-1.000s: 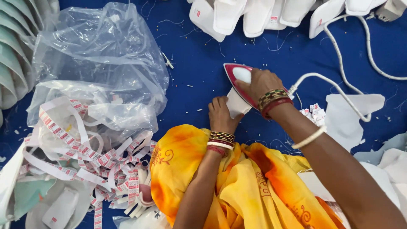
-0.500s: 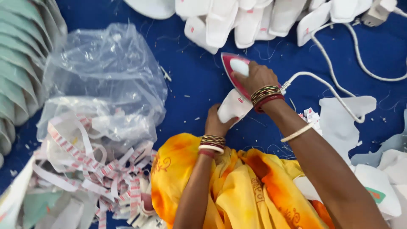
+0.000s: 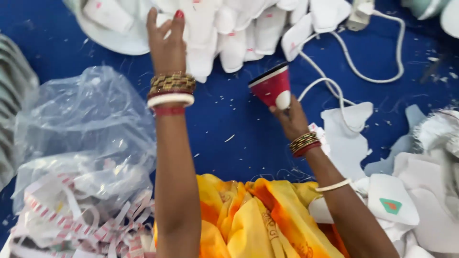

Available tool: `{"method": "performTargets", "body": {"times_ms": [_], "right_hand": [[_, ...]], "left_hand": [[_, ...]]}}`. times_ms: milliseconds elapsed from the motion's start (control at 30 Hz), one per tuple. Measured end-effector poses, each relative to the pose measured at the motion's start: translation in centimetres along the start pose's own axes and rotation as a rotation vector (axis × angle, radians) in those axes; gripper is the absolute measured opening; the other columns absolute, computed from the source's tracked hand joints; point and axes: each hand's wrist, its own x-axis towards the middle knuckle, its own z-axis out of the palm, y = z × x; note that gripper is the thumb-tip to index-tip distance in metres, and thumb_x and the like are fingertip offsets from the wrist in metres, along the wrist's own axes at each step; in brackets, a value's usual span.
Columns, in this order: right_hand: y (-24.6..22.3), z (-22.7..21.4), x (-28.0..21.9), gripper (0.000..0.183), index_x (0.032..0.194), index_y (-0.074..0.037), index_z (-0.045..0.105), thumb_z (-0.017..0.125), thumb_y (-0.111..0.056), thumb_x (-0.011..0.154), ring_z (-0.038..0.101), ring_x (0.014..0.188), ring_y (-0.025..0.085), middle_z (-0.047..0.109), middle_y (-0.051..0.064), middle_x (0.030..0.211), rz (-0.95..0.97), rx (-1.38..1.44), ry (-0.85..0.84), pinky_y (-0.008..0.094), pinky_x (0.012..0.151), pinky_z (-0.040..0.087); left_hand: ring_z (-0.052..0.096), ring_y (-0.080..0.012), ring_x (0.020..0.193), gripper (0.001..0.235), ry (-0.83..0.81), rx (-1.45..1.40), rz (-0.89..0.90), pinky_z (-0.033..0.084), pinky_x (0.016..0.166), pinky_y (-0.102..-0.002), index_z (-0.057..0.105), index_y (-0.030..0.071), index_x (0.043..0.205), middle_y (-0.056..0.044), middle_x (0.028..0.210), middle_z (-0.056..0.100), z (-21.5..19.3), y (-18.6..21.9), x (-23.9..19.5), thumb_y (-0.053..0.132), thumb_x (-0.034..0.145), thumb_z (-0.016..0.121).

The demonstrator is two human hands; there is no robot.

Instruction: Iron labels or reinforcement onto shoe components using a hand iron.

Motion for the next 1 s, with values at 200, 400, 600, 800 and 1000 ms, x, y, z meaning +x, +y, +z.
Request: {"method": "performTargets", "body": {"times_ms": [200,400,600,800,1000], "right_hand": [[-0.4,-5.1,-3.8,0.055,0.134,-0.004,0.056,0.078,-0.009,0.084,0.056,0.124,0.037,0.057,0.022,0.128,-0.218,-0.398,0.108,0.045,0.108,0.045],[5.7,-23.9,-13.0,0.057,0.136,-0.018,0.065,0.069,-0.044,0.086,0.065,0.12,0.039,0.066,0.019,0.132,0.412,-1.108,-0.297,0.048,0.103,0.053],[6.6,-24.5,-17.3,0.129,0.16,-0.03,0.029,0.091,-0.073,0.055,0.051,0.135,0.042,0.04,0.025,0.152,0.796,-1.273,-0.518,0.046,0.104,0.051],[0.1,-22.2,-15.6,0.108,0.162,-0.018,0.039,0.089,-0.048,0.07,0.068,0.115,0.042,0.064,0.028,0.129,0.622,-1.098,-0.098,0.048,0.094,0.057],[-3.4,-4.2,-12.9,0.03,0.114,-0.013,0.066,0.073,0.004,0.09,0.065,0.109,0.027,0.064,0.01,0.113,-0.566,-0.384,-0.075,0.037,0.09,0.055]], "left_hand": [[0.066,-0.0122,0.115,0.042,-0.268,-0.008,0.046,0.06,0.091,-0.025,0.054,0.005,0.139,-0.008,0.131,0.061,-3.2,-6.9,-12.8,0.019,0.102,0.068],[0.069,-0.0118,0.103,0.033,-0.29,-0.046,-0.367,0.055,0.083,-0.025,0.062,0.007,0.132,-0.003,0.12,0.071,-10.6,-18.8,-24.9,0.012,0.099,0.063],[0.07,-0.0117,0.1,0.034,-0.338,-0.074,-0.414,0.053,0.083,-0.024,0.061,0.006,0.133,-0.006,0.119,0.073,-8.5,-18.3,-24.1,0.012,0.1,0.063],[0.069,-0.0119,0.097,0.037,-0.472,-0.089,-0.423,0.054,0.082,-0.025,0.059,0.005,0.135,-0.007,0.119,0.072,-7.2,-21.3,-25.7,0.015,0.099,0.062],[0.07,-0.021,0.094,0.049,-0.519,-0.22,-0.866,0.058,0.079,-0.033,0.052,0.009,0.142,-0.013,0.116,0.07,-5.1,-12.4,-25.2,0.037,0.102,0.051]]}}
